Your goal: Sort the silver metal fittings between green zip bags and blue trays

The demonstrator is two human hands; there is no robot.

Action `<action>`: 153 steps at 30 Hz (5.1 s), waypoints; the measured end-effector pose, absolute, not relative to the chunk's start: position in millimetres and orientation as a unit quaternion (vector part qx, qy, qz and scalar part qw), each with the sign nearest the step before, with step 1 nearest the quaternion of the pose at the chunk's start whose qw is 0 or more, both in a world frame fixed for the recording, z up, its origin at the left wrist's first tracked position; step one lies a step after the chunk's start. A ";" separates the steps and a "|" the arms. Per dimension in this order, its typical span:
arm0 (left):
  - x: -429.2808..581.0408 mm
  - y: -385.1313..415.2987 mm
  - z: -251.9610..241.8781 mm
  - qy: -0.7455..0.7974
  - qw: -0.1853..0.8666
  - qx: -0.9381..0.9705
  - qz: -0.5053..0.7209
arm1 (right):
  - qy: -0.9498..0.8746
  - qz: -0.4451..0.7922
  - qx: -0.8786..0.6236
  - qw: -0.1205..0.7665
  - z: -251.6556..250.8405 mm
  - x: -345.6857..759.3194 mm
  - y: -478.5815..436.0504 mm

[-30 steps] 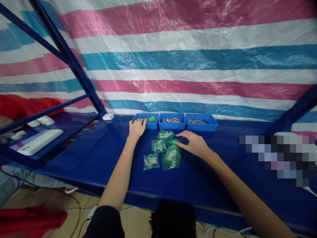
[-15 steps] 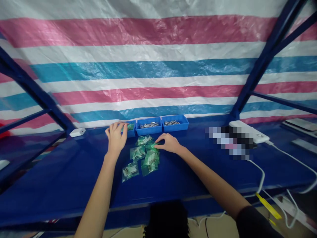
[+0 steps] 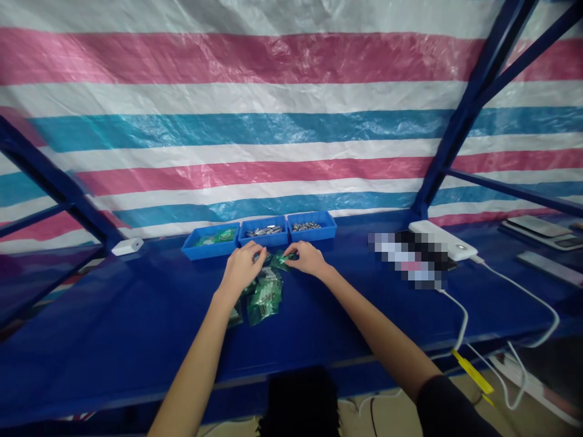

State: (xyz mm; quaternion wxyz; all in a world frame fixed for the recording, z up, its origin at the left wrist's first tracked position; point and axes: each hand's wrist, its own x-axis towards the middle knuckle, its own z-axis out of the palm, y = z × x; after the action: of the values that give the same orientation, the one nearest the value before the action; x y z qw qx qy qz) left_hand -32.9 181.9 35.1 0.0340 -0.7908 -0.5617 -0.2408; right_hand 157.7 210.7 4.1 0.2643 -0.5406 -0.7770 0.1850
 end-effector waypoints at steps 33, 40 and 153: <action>-25.1 178.8 16.8 -0.462 -0.272 -0.675 -0.507 | -0.624 0.521 -0.349 0.466 9.1 146.3 202.3; -22.1 178.5 18.3 -0.457 -0.301 -0.646 -0.532 | -0.643 0.519 -0.313 0.468 7.9 140.1 201.4; -102.6 182.5 45.7 -0.612 0.134 -0.699 -0.345 | -0.883 0.266 -0.311 0.229 11.6 137.3 183.6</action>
State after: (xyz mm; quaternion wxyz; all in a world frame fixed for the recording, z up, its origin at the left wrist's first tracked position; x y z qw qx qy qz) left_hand -102.6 182.5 45.7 0.1337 -0.6987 -0.6124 -0.3447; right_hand 137.3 183.6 11.6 0.2287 -0.3105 -0.8835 0.2660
